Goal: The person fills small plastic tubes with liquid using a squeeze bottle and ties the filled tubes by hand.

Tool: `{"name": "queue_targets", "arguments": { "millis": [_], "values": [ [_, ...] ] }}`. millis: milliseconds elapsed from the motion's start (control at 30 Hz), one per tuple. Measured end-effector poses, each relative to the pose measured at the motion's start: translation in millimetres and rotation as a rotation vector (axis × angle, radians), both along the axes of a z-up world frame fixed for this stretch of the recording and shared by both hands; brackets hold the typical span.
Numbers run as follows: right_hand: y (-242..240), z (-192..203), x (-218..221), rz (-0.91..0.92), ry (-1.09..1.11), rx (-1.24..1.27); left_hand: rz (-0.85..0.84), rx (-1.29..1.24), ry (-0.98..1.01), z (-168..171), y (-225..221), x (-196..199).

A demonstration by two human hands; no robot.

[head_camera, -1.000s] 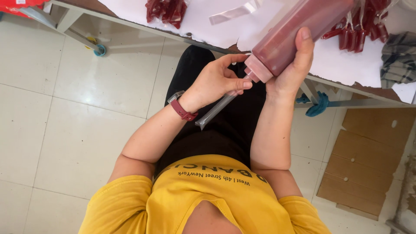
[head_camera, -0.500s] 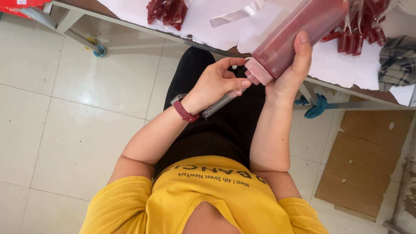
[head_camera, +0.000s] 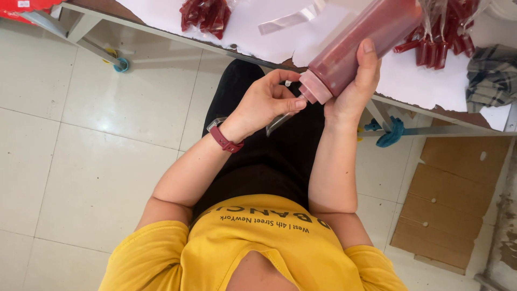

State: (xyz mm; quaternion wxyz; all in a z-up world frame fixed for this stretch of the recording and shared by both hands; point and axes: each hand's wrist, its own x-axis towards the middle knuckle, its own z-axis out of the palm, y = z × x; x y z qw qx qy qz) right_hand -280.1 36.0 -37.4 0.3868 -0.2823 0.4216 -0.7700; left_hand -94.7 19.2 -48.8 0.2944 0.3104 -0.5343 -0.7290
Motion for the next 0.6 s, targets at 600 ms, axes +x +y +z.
{"name": "queue_targets", "arguments": {
  "millis": [600],
  "values": [
    [-2.0,4.4,-2.8,-0.028,0.048,-0.014,-0.058,-0.001,0.105,-5.6,-1.8,4.1]
  ]
}}
